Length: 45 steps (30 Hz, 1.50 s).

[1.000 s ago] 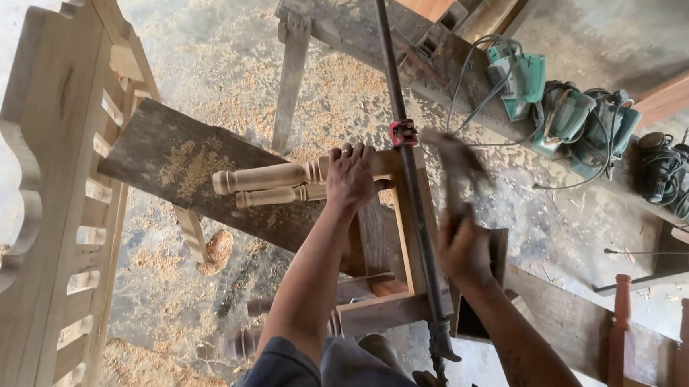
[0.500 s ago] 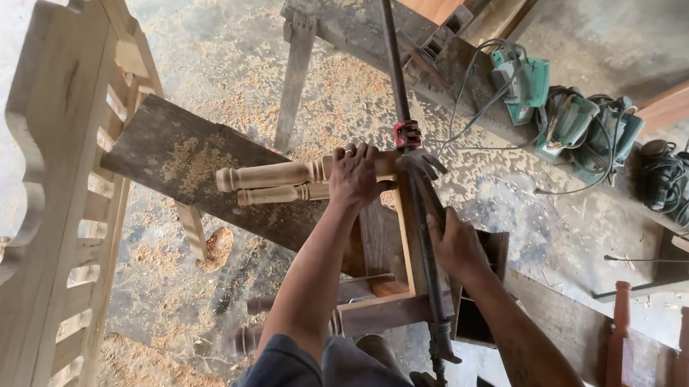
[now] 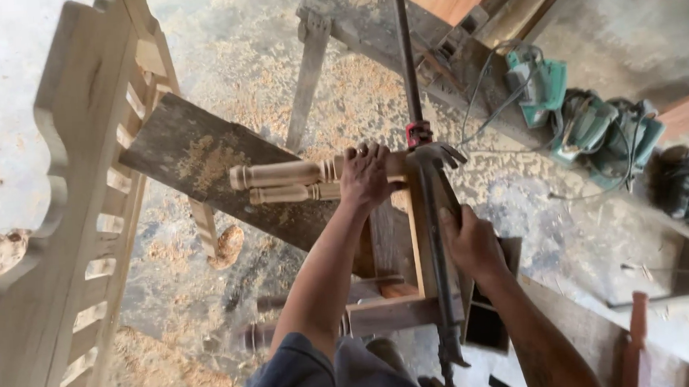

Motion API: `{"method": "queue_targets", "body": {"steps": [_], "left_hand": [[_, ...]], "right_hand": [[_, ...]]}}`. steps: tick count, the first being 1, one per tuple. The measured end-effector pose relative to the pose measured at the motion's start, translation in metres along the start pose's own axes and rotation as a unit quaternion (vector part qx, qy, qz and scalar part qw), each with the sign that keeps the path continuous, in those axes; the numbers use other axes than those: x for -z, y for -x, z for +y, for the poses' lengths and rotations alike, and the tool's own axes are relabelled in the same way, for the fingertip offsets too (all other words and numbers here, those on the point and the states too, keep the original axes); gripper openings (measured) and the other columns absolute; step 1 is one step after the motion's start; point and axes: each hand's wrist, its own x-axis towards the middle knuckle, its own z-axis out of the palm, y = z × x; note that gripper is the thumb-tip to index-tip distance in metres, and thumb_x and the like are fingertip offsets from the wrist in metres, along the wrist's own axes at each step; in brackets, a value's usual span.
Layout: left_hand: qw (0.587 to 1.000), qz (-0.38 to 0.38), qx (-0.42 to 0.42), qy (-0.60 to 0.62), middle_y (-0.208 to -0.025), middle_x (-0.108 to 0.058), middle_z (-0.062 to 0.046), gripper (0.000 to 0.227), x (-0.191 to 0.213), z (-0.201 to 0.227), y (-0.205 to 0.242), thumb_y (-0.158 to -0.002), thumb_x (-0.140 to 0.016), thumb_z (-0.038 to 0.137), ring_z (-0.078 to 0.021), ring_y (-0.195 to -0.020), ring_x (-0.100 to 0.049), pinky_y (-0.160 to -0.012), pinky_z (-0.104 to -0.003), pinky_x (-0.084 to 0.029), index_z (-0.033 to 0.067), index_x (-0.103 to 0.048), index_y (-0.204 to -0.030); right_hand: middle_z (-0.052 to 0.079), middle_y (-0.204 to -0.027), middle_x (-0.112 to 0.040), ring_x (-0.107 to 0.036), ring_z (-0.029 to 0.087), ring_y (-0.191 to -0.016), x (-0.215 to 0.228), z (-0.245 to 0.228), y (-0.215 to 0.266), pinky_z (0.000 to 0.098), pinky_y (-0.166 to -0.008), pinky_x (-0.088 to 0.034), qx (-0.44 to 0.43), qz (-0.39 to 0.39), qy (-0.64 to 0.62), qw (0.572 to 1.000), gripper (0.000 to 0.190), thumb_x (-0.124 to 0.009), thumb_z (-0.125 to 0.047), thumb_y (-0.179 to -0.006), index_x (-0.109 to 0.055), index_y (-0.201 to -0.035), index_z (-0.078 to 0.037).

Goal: The person assembles a wooden chair frame on a workbench, positioning the legs and rails and using a long bar clamp to hold the joints. They use a hammer to tap components into place and adjust the frame, then remove the clamp and reposition the chair.

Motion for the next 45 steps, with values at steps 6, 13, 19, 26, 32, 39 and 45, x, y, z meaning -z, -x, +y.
{"method": "queue_targets", "body": {"steps": [6, 13, 19, 26, 32, 39, 45], "left_hand": [[0.998, 0.064, -0.024, -0.005, -0.127, -0.058, -0.006, 0.107, -0.028, -0.003, -0.015, -0.065, -0.071, 0.087, -0.0222, -0.123, -0.048, -0.107, -0.04, -0.032, 0.0083, -0.053, -0.135], [1.0, -0.027, -0.002, 0.002, -0.133, -0.058, -0.007, 0.101, 0.007, 0.003, 0.0, -0.077, -0.066, 0.083, -0.0224, -0.13, -0.049, -0.115, -0.039, -0.031, 0.0073, -0.05, -0.142], [0.974, 0.214, -0.059, -0.038, -0.146, -0.056, -0.016, 0.119, -0.071, -0.016, -0.038, -0.062, -0.065, 0.089, -0.0324, -0.139, -0.045, -0.107, -0.053, -0.028, 0.0036, -0.049, -0.143], [0.999, -0.034, 0.005, 0.006, -0.147, -0.052, -0.006, 0.107, -0.006, -0.004, -0.02, -0.076, -0.058, 0.087, -0.0198, -0.136, -0.047, -0.115, -0.038, -0.032, 0.0099, -0.044, -0.149], [0.999, -0.032, -0.017, -0.007, -0.134, -0.057, -0.009, 0.104, -0.006, -0.004, -0.012, -0.081, -0.057, 0.088, -0.0223, -0.126, -0.05, -0.111, -0.038, -0.032, 0.0077, -0.047, -0.147], [1.0, -0.008, -0.021, 0.014, -0.136, -0.057, -0.007, 0.098, -0.013, -0.008, -0.016, -0.078, -0.061, 0.081, -0.0217, -0.129, -0.051, -0.113, -0.04, -0.032, 0.0096, -0.049, -0.144], [0.971, 0.144, -0.089, 0.166, -0.151, -0.051, -0.015, 0.077, -0.034, -0.024, -0.009, -0.093, -0.05, 0.063, -0.0322, -0.141, -0.049, -0.121, -0.058, -0.018, 0.0099, -0.045, -0.149]], "right_hand": [[0.013, -0.065, -0.064, -0.069, 0.03, -0.058, 0.06, -0.044, -0.003, 0.0414, -0.05, -0.051, 0.033, 0.131, -0.081, 0.987, 0.033, -0.058, -0.033, -0.109, -0.057, -0.098, -0.002], [0.007, -0.057, -0.063, -0.065, 0.018, -0.049, 0.015, -0.029, 0.011, 0.0346, -0.045, -0.05, -0.098, 0.035, -0.201, 0.974, 0.035, -0.055, -0.036, -0.106, -0.062, -0.09, -0.005], [0.021, -0.069, -0.064, -0.068, 0.042, -0.065, -0.008, -0.025, 0.019, 0.0437, -0.048, -0.048, -0.03, 0.138, -0.105, 0.984, 0.039, -0.055, -0.033, -0.109, -0.059, -0.102, 0.005], [0.025, -0.071, -0.065, -0.065, 0.05, -0.071, 0.009, -0.038, -0.006, 0.0517, -0.058, -0.05, 0.014, 0.025, -0.069, 0.997, 0.042, -0.056, -0.037, -0.107, -0.061, -0.09, 0.002], [0.024, -0.073, -0.066, -0.071, 0.044, -0.071, 0.015, -0.049, 0.001, 0.0538, -0.061, -0.053, -0.148, 0.062, -0.079, 0.984, 0.044, -0.051, -0.042, -0.105, -0.057, -0.095, 0.0], [0.018, -0.069, -0.066, -0.066, 0.038, -0.064, -0.004, -0.038, 0.011, 0.0465, -0.055, -0.051, -0.031, 0.053, -0.032, 0.998, 0.041, -0.057, -0.04, -0.109, -0.058, -0.092, -0.003], [0.007, -0.058, -0.057, -0.053, 0.017, -0.038, 0.032, -0.091, 0.026, 0.0361, -0.037, -0.043, -0.219, -0.111, -0.467, 0.849, 0.034, -0.061, -0.037, -0.102, -0.054, -0.099, -0.003]]}}
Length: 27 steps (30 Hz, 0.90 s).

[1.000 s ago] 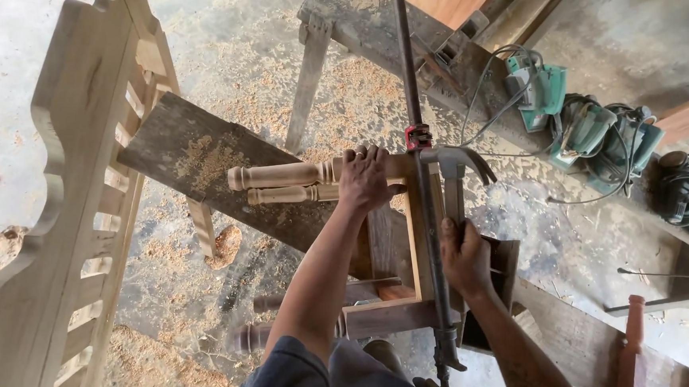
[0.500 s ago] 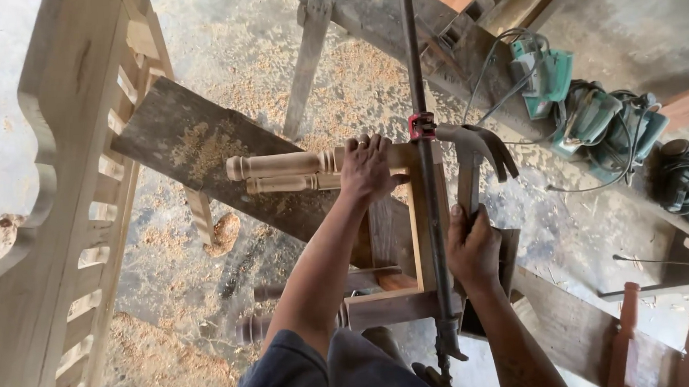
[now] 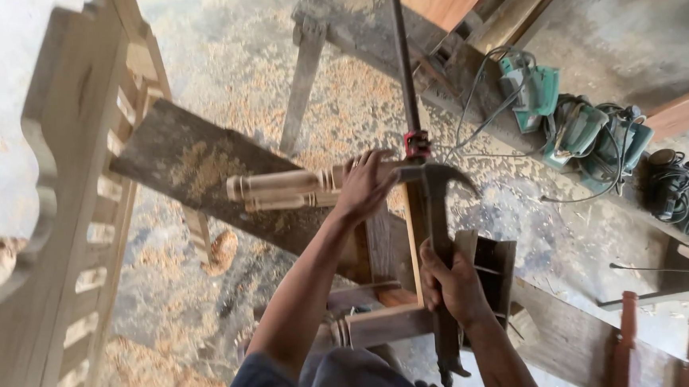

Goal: The person assembles a wooden chair frame on a workbench, positioning the legs and rails and using a long bar clamp to hold the joints. They use a hammer to tap components into place and adjust the frame, then remove the clamp and reposition the chair.

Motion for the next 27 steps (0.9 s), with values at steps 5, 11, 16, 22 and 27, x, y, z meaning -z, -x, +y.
{"method": "queue_targets", "body": {"steps": [5, 11, 16, 22, 27], "left_hand": [[0.817, -0.094, 0.004, 0.568, -0.155, -0.052, -0.01, 0.064, 0.026, 0.013, 0.021, -0.107, -0.034, 0.054, -0.0255, -0.14, -0.053, -0.118, -0.051, -0.043, 0.0125, -0.044, -0.154], [0.696, 0.146, 0.05, 0.701, -0.123, -0.067, -0.013, 0.035, 0.01, -0.012, -0.014, -0.118, -0.051, 0.03, -0.0228, -0.111, -0.066, -0.096, -0.039, -0.057, 0.0, -0.064, -0.131], [0.924, 0.084, 0.042, 0.37, -0.092, -0.079, -0.01, 0.027, 0.033, -0.007, -0.032, -0.106, -0.059, 0.024, -0.0158, -0.084, -0.074, -0.077, -0.028, -0.059, 0.0024, -0.073, -0.114], [0.98, 0.078, 0.007, 0.182, -0.08, -0.077, -0.011, 0.02, 0.021, -0.023, -0.014, -0.101, -0.063, 0.023, -0.021, -0.07, -0.076, -0.063, -0.034, -0.061, 0.005, -0.071, -0.104], [0.984, 0.029, 0.084, 0.153, -0.077, -0.076, -0.011, 0.02, 0.014, -0.028, -0.026, -0.102, -0.061, 0.026, -0.0238, -0.064, -0.075, -0.058, -0.037, -0.06, 0.0084, -0.071, -0.103]], "right_hand": [[0.002, -0.058, -0.054, -0.05, 0.013, -0.036, -0.018, -0.002, -0.029, 0.0332, -0.036, -0.043, -0.065, -0.143, -0.174, 0.972, 0.03, -0.069, -0.032, -0.096, -0.057, -0.104, -0.006], [0.006, -0.061, -0.064, -0.059, 0.012, -0.046, -0.02, -0.01, -0.07, 0.0324, -0.044, -0.045, -0.013, -0.008, 0.2, 0.98, 0.044, -0.075, -0.041, -0.089, -0.067, -0.117, -0.008], [0.003, -0.065, -0.068, -0.063, 0.012, -0.051, -0.013, 0.02, -0.079, 0.0332, -0.048, -0.049, -0.035, 0.018, 0.188, 0.981, 0.053, -0.072, -0.043, -0.09, -0.066, -0.128, -0.006], [0.009, -0.088, -0.076, -0.074, 0.016, -0.072, 0.016, 0.065, -0.099, 0.0365, -0.064, -0.056, 0.066, -0.012, 0.286, 0.956, 0.057, -0.077, -0.047, -0.093, -0.068, -0.124, 0.0], [0.02, -0.09, -0.076, -0.073, 0.022, -0.076, -0.011, 0.029, -0.075, 0.0387, -0.065, -0.057, 0.034, 0.039, 0.292, 0.955, 0.064, -0.075, -0.048, -0.094, -0.061, -0.132, 0.002]]}}
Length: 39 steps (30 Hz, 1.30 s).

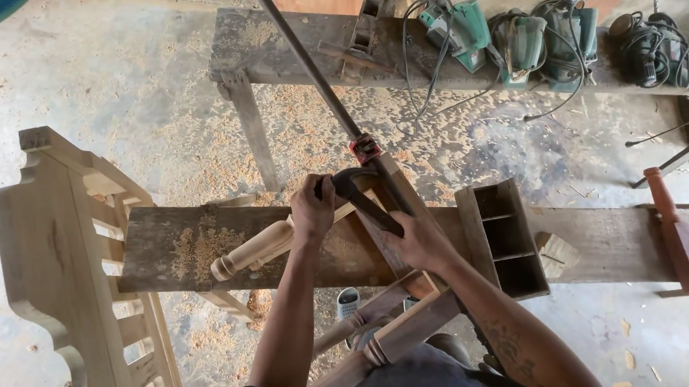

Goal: The person assembles a wooden chair frame on a workbench, positioning the legs and rails and using a long bar clamp to hold the joints. They use a hammer to tap components into place and adjust the frame, then remove the clamp and reposition the chair.

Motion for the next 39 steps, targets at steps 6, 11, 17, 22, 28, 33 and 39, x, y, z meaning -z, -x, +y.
{"method": "queue_targets", "body": {"steps": [6, 11, 17, 22, 28, 33, 39], "left_hand": [[0.997, 0.025, -0.031, -0.061, -0.089, -0.076, -0.015, 0.025, 0.004, 0.013, -0.019, -0.101, -0.065, 0.032, -0.0295, -0.073, -0.075, -0.066, -0.043, -0.06, 0.0085, -0.072, -0.099], [0.992, -0.022, -0.02, -0.122, -0.093, -0.076, -0.014, 0.028, 0.01, 0.021, -0.035, -0.102, -0.062, 0.037, -0.0331, -0.077, -0.074, -0.07, -0.048, -0.058, 0.0102, -0.07, -0.1], [0.988, -0.098, -0.053, -0.11, -0.099, -0.075, -0.015, 0.031, 0.006, 0.019, -0.051, -0.103, -0.059, 0.037, -0.0333, -0.076, -0.072, -0.067, -0.049, -0.057, 0.0064, -0.062, -0.102], [0.988, -0.136, -0.046, -0.061, -0.089, -0.07, -0.013, 0.032, -0.004, 0.004, -0.052, -0.107, -0.053, 0.038, -0.0244, -0.067, -0.067, -0.06, -0.044, -0.057, 0.007, -0.057, -0.1], [0.988, -0.101, -0.098, -0.067, -0.087, -0.069, -0.015, 0.035, -0.001, 0.016, -0.062, -0.104, -0.058, 0.037, -0.0262, -0.068, -0.064, -0.058, -0.047, -0.051, 0.0038, -0.058, -0.096], [0.985, -0.139, -0.072, -0.077, -0.087, -0.07, -0.014, 0.035, -0.005, 0.01, -0.053, -0.106, -0.054, 0.039, -0.0247, -0.069, -0.067, -0.059, -0.044, -0.054, 0.0057, -0.059, -0.097], [0.994, -0.058, -0.094, -0.004, -0.095, -0.073, -0.016, 0.039, 0.011, 0.014, -0.044, -0.106, -0.052, 0.043, -0.0271, -0.074, -0.07, -0.065, -0.046, -0.059, 0.0049, -0.061, -0.109]], "right_hand": [[0.01, -0.076, -0.066, -0.063, 0.015, -0.055, -0.026, -0.022, 0.005, 0.0354, -0.051, -0.053, -0.139, -0.074, -0.244, 0.957, 0.057, -0.068, -0.037, -0.095, -0.05, -0.137, -0.002], [0.0, -0.069, -0.053, -0.052, 0.01, -0.047, -0.052, -0.026, 0.009, 0.0312, -0.043, -0.046, -0.17, -0.122, -0.475, 0.855, 0.045, -0.063, -0.028, -0.097, -0.044, -0.133, -0.01], [0.004, -0.065, -0.054, -0.049, 0.012, -0.041, -0.1, -0.03, -0.001, 0.0328, -0.035, -0.043, -0.109, -0.012, -0.472, 0.875, 0.038, -0.06, -0.029, -0.1, -0.043, -0.126, -0.008], [0.002, -0.069, -0.056, -0.052, 0.011, -0.044, -0.115, -0.037, -0.001, 0.0317, -0.037, -0.043, -0.144, 0.033, -0.508, 0.849, 0.033, -0.061, -0.024, -0.103, -0.044, -0.122, -0.003], [0.003, -0.066, -0.055, -0.049, 0.012, -0.039, -0.145, -0.028, -0.011, 0.0308, -0.034, -0.04, -0.08, 0.097, -0.508, 0.852, 0.029, -0.061, -0.022, -0.102, -0.049, -0.119, -0.003], [0.003, -0.066, -0.054, -0.05, 0.012, -0.041, -0.151, -0.021, -0.015, 0.031, -0.034, -0.04, -0.044, 0.109, -0.516, 0.848, 0.028, -0.062, -0.021, -0.102, -0.047, -0.12, -0.005], [0.002, -0.063, -0.052, -0.049, 0.012, -0.04, -0.107, -0.048, 0.001, 0.0318, -0.035, -0.042, -0.079, 0.058, -0.49, 0.866, 0.033, -0.061, -0.025, -0.099, -0.045, -0.124, -0.01]]}}
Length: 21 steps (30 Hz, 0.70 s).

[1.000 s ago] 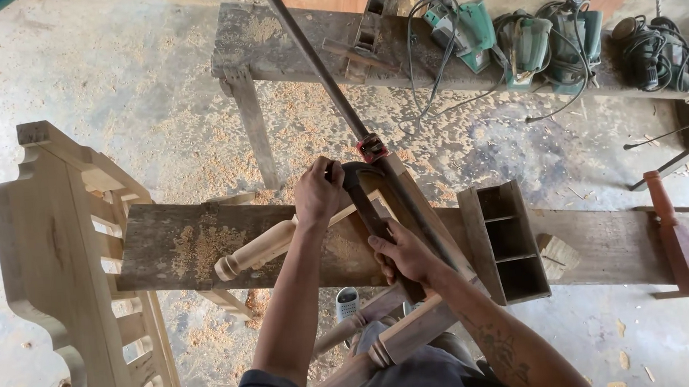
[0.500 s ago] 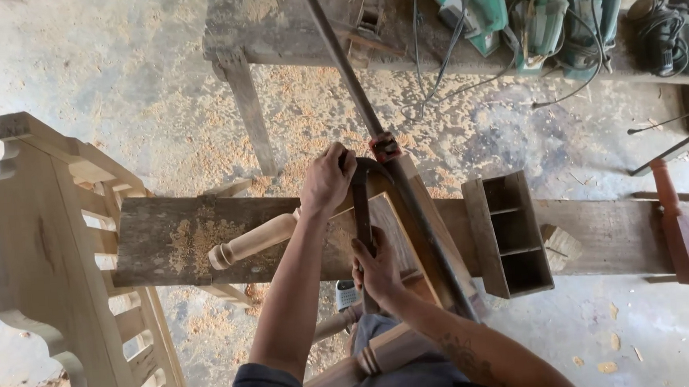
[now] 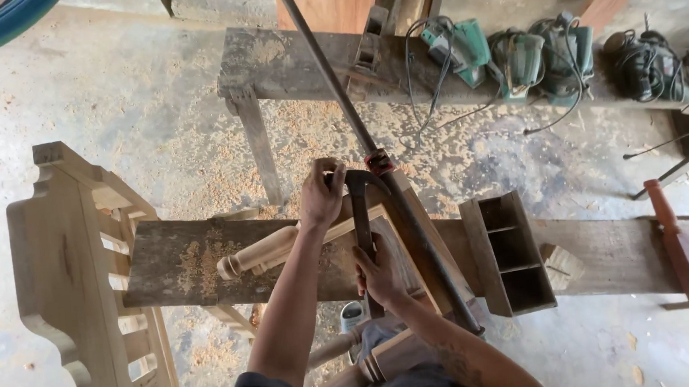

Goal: The person assembles a wooden chair frame on a workbench, positioning the legs and rails and using a long bar clamp to hold the joints. They use a hammer to tap components into place and adjust the frame, then remove the clamp and reposition the chair.

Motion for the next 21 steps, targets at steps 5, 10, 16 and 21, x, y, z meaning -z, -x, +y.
{"method": "queue_targets", "body": {"steps": [5, 10, 16, 21], "left_hand": [[0.996, 0.035, 0.047, -0.062, -0.097, -0.071, -0.02, 0.053, 0.012, -0.007, 0.032, -0.109, -0.037, 0.051, -0.0319, -0.078, -0.069, -0.066, -0.049, -0.059, 0.0056, -0.061, -0.122], [0.934, -0.146, 0.161, -0.284, -0.087, -0.073, -0.009, 0.061, 0.012, -0.003, 0.056, -0.111, -0.026, 0.056, -0.023, -0.075, -0.07, -0.074, -0.04, -0.055, 0.0141, -0.067, -0.096], [0.957, -0.047, 0.105, -0.265, -0.073, -0.066, -0.005, 0.056, 0.003, -0.017, 0.056, -0.107, -0.03, 0.054, -0.0177, -0.064, -0.059, -0.067, -0.041, -0.049, 0.0176, -0.065, -0.081], [0.94, -0.134, 0.146, -0.278, -0.075, -0.062, -0.005, 0.059, 0.01, -0.009, 0.053, -0.11, -0.026, 0.055, -0.0166, -0.06, -0.056, -0.062, -0.038, -0.048, 0.0148, -0.061, -0.085]], "right_hand": [[0.004, -0.069, -0.059, -0.052, 0.012, -0.05, 0.046, -0.017, -0.014, 0.0304, -0.042, -0.042, 0.087, -0.051, 0.128, 0.987, 0.032, -0.066, -0.025, -0.107, -0.055, -0.125, -0.002], [0.003, -0.077, -0.068, -0.069, 0.014, -0.058, 0.09, -0.082, 0.024, 0.0349, -0.046, -0.055, 0.223, -0.001, 0.388, 0.894, 0.037, -0.059, -0.03, -0.101, -0.045, -0.124, -0.004], [0.021, -0.092, -0.073, -0.072, 0.044, -0.083, 0.113, -0.081, 0.042, 0.0485, -0.062, -0.056, 0.227, 0.06, 0.503, 0.832, 0.036, -0.056, -0.034, -0.104, -0.058, -0.125, -0.006], [0.023, -0.089, -0.072, -0.07, 0.048, -0.085, 0.128, -0.07, 0.031, 0.0518, -0.064, -0.054, 0.179, 0.066, 0.537, 0.821, 0.035, -0.054, -0.038, -0.105, -0.06, -0.12, -0.006]]}}
